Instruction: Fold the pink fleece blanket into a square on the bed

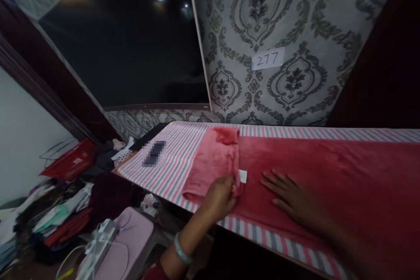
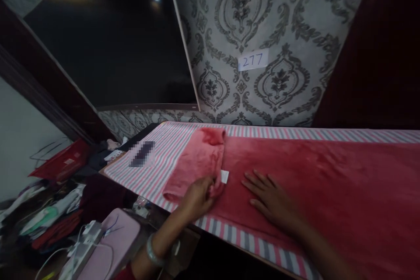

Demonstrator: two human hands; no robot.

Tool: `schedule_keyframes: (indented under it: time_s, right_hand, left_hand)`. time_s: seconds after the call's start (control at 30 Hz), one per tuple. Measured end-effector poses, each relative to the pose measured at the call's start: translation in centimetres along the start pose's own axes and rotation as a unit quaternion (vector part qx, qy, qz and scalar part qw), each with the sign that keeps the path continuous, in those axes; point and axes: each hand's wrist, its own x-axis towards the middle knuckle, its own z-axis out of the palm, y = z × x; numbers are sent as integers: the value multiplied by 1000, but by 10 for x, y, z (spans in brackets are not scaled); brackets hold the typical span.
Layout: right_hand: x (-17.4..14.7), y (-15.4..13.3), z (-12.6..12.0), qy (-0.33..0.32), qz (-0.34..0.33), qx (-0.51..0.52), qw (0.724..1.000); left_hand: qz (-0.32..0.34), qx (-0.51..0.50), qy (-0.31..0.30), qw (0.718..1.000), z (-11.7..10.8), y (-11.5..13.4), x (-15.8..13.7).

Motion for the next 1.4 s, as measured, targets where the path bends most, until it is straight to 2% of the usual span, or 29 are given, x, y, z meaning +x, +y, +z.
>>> schedule_keyframes:
  time_s: [0.1,0.23,0.3,0.37,0.47,0.53,0.63,0.77,0.83,0.9,1.0,1.07,1.13,1.27,1.4]
  right_hand:
    - [0,-4,-5,1,-1,9,1000]
    - [0,-6,-11,3,11,50,999]
    - [2,-7,-14,23,29,97,995]
    - [9,-10,-18,68,67,171,981]
    - [33,-23,-23,127,120,323,930]
    - [56,-35,-24,118,137,429,885]
    - [97,-52,-24,76,182,550,812]
    - [145,-61,-25,57,242,662,707]
    - [163,-63,-24,64,242,690,679]
    - [179,-64,-21,96,221,693,680]
    - [199,-64,-12,165,189,648,720]
    - [208,-61,-9,198,189,605,747]
    - [213,-53,-10,224,195,575,762]
    - [200,-25,-20,281,198,520,782]
    - [168,3,-18,299,217,464,805]
  left_hand:
    - [32,21,9,999,13,-7,-13]
    - [35,44,53,997,21,-17,-17]
    - [36,27,74,996,22,-19,-15]
    - [33,-32,105,993,18,-19,-10]
    - [-1,-130,163,978,5,-15,-3]
    - [-17,-157,179,971,-2,-12,-1]
    - [3,-139,180,974,-2,-13,-5]
    - [45,-73,172,981,8,-23,-15]
    - [60,-45,167,983,11,-28,-17]
    - [76,-20,168,983,12,-31,-18]
    - [105,30,177,978,12,-31,-15]
    - [129,65,182,973,12,-26,-12]
    - [153,88,191,966,11,-19,-9]
    - [179,87,196,960,19,4,-1]
    - [148,72,94,982,44,24,3]
